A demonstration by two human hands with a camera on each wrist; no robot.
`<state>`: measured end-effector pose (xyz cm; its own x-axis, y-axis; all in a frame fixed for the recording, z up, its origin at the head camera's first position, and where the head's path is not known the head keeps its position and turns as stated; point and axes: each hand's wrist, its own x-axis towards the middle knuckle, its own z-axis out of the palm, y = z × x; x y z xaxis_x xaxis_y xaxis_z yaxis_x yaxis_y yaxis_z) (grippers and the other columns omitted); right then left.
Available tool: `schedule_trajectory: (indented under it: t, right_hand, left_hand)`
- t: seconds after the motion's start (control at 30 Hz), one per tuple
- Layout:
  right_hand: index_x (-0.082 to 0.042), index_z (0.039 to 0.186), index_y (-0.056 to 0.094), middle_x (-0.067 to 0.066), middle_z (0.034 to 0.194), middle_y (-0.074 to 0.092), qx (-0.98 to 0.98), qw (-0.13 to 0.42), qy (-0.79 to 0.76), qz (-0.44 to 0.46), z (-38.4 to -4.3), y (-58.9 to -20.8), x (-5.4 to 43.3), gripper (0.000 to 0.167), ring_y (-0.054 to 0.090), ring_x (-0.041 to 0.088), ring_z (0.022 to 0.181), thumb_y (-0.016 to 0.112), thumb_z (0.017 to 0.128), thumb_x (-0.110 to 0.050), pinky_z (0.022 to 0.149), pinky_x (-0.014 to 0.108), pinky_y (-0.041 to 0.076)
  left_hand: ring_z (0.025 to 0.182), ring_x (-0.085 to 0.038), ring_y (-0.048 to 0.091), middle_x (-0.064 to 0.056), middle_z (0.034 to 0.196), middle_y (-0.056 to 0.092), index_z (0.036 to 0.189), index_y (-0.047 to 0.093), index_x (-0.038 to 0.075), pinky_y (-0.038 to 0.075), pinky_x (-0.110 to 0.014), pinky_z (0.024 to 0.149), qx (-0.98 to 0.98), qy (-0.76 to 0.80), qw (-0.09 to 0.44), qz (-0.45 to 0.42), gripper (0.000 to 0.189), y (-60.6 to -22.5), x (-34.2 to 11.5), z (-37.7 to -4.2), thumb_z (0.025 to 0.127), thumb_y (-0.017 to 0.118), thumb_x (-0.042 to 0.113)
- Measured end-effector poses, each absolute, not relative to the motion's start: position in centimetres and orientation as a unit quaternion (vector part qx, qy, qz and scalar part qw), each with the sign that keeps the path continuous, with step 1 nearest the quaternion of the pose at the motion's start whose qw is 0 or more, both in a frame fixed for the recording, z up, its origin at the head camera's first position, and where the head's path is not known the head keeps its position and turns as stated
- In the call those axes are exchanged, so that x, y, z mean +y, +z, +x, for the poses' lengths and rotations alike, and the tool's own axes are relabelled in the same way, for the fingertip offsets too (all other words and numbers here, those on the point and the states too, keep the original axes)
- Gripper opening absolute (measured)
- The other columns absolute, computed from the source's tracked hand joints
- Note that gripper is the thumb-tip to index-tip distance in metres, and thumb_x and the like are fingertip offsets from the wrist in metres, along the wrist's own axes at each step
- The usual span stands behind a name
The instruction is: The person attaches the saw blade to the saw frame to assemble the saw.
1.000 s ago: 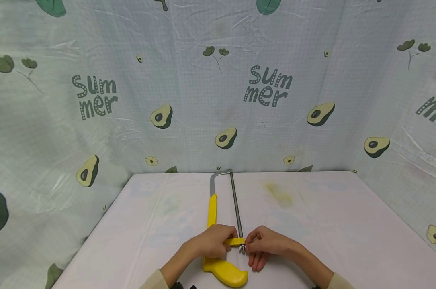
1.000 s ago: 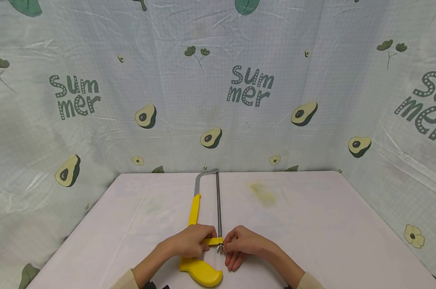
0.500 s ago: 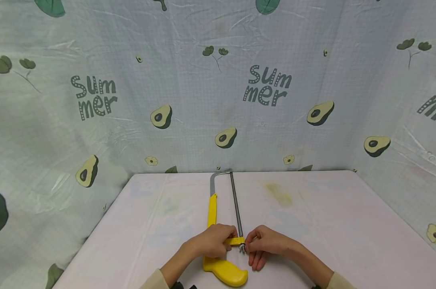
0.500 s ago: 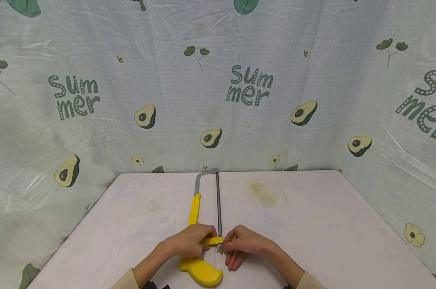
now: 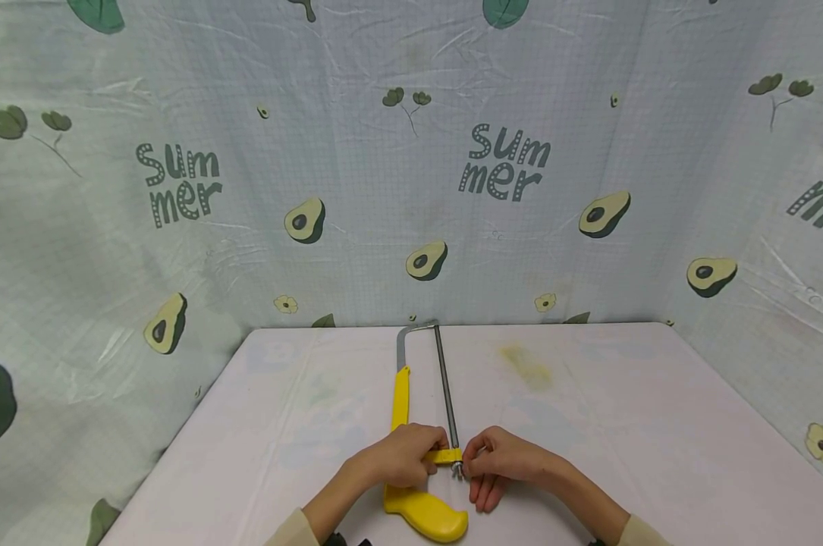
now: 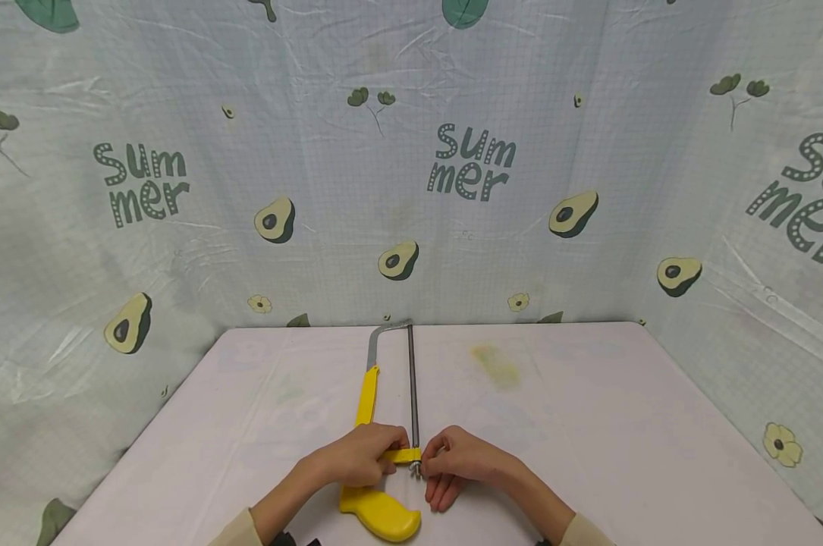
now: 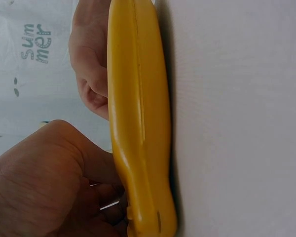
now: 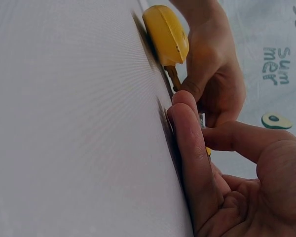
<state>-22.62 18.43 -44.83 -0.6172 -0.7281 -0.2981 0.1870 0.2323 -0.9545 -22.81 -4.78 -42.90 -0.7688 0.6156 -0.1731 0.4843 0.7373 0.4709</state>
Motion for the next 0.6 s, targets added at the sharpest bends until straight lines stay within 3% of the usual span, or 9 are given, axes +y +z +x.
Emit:
schedule_trajectory:
  t: [0.6]
  right_hand:
    - [0.004,0.103,0.062,0.007,0.071,0.073,0.694,0.379,-0.583,-0.189,-22.63,-45.23,18.29,0.016,0.072,0.012,0.058,0.061,0.097,-0.011,0.054,0.025,0.057]
  left_hand:
    - [0.08,-0.004,0.05,0.011,0.087,0.059,0.106,0.065,0.02,0.045,-0.02,0.079,0.916,0.21,0.156,0.305,0.023,-42.96,-4.86,-22.71,0.089,0.072,0.006]
